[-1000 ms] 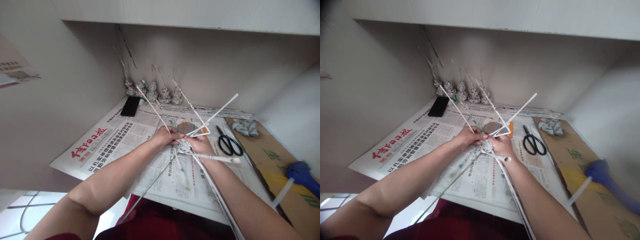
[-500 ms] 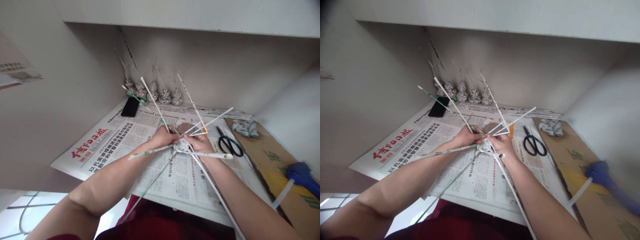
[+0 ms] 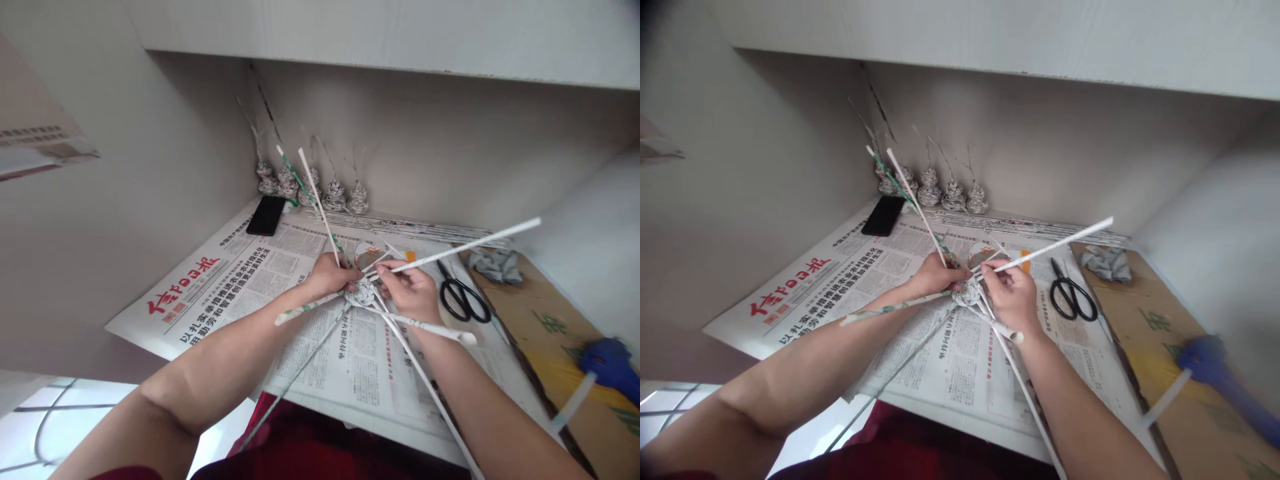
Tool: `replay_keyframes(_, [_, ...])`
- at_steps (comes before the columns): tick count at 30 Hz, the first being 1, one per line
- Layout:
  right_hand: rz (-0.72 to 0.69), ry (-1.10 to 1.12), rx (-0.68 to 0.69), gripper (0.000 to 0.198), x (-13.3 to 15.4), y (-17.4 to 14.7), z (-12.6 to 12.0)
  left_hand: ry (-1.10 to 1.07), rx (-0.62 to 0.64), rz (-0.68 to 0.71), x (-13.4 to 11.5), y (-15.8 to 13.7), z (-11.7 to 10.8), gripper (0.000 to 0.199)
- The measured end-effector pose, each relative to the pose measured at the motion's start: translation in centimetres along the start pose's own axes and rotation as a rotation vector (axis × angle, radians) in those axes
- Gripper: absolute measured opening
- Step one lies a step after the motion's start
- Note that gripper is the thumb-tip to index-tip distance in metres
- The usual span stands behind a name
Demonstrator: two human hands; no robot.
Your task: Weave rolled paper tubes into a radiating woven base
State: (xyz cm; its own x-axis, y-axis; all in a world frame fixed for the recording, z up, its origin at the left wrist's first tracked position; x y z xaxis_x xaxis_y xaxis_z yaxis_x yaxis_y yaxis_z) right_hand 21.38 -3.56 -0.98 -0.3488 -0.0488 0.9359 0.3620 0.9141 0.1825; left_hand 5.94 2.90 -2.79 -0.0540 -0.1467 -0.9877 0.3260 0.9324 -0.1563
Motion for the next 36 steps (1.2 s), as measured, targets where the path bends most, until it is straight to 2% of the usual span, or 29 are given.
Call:
replay_keyframes(3, [-0.199,-0.534,0.066,0.039,1.4,0.2,-0.3,0.042,0.016,0.018,-0.2,0.0,-0.2,0.019])
replay_keyframes(5, [-0.25,-0.88,0.08,0.046,1.7,0.4,-0.7,0.07,0.006,0.024,-0.4,0.0,-0.4,0.018])
replay_keyframes(7, [-0.222,-1.091,0.069,0.057,1.6,0.9,-1.4,0.073,0.001,0.032,-0.7,-0.1,-0.6,0.017])
replay_keyframes(10, [-0.131,-1.207,0.031,0.066,1.1,1.6,-2.7,0.029,0.011,0.043,-1.0,-0.2,-0.6,0.016])
replay_keyframes(14, [-0.109,-1.058,0.029,0.063,0.4,2.2,-3.0,-0.04,-0.005,0.032,-1.1,-0.2,-0.7,0.015])
replay_keyframes(19, [-0.213,-0.674,-0.028,0.045,0.6,1.5,-2.0,-0.035,0.023,0.054,-1.2,-0.2,-0.4,0.015])
replay_keyframes(23, [-0.253,-0.476,0.083,0.038,0.3,0.6,-0.3,-0.036,0.038,0.094,-1.4,-0.5,-0.2,0.02])
replay_keyframes(26, [-0.26,-0.366,0.11,0.03,0.1,0.4,0.3,-0.044,0.059,0.119,-1.6,-0.7,0.1,0.027])
replay_keyframes(31, [-0.206,-0.348,0.058,0.026,-0.5,0.7,0.3,-0.01,0.096,0.15,-1.7,-0.7,0.4,0.027])
replay_keyframes(36, [-0.189,-0.322,0.109,0.027,-1.1,0.8,0.7,0.023,0.069,0.188,-1.8,-0.6,0.1,0.019])
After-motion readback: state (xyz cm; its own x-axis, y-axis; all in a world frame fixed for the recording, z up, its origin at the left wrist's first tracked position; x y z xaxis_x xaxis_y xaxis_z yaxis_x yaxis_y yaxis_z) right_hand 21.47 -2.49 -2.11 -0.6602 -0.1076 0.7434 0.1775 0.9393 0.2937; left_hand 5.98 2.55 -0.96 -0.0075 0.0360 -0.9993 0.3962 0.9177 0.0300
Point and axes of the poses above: each hand's wrist, its own y-axis towards the middle knuckle, its own z-axis out of the palm, x = y × z, the point moved 6 cm from there along y, towards the middle knuckle, and after that the axes turned 6 degrees about -y, right-handed, at the moved point
